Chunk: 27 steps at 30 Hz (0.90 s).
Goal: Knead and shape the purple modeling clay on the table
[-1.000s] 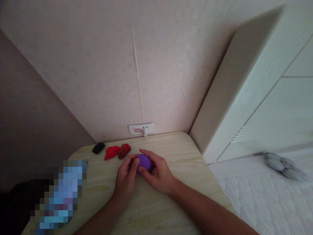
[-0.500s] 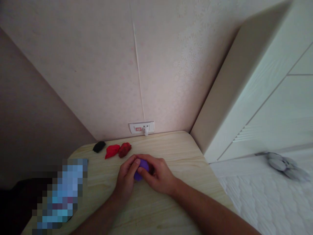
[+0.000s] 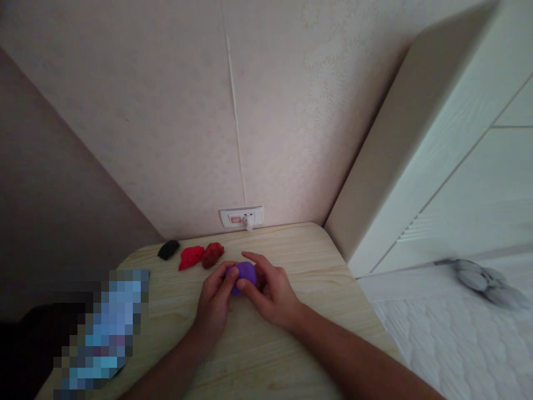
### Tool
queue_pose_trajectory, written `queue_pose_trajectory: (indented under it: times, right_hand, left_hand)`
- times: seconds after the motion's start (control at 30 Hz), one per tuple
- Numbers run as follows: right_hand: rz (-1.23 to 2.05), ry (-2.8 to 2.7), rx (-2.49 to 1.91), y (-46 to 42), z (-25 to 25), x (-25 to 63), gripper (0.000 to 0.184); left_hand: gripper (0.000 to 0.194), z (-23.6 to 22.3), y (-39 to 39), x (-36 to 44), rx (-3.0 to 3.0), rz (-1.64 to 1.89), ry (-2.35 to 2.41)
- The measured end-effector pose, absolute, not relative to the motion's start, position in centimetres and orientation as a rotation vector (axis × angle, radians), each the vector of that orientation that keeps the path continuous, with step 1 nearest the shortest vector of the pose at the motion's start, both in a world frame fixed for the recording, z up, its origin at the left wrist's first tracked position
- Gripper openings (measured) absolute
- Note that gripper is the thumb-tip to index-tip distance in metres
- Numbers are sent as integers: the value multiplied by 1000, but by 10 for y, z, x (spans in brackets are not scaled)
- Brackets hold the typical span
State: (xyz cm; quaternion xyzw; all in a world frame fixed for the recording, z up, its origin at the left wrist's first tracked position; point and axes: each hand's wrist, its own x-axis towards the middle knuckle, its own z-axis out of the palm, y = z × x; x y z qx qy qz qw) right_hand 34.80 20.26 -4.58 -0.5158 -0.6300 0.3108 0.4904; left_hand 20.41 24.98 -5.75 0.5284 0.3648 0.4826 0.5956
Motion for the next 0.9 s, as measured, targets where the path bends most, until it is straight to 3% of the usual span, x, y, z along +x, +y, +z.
queue_pose_trajectory:
  times: [0.2,0.57,0.9]
  right_hand:
    - [757,-1525,-1243,204,-43,349,29]
    - [873,-1335,-1339,208,-51,349,40]
    - [750,-1372,-1361,207,-49,349,41]
  left_hand:
    - [29,-56,248,204,1253,1106,831]
    - [26,-51,242,205,1400,1080,895]
    - [33,-53,242,206,1437,1040,962]
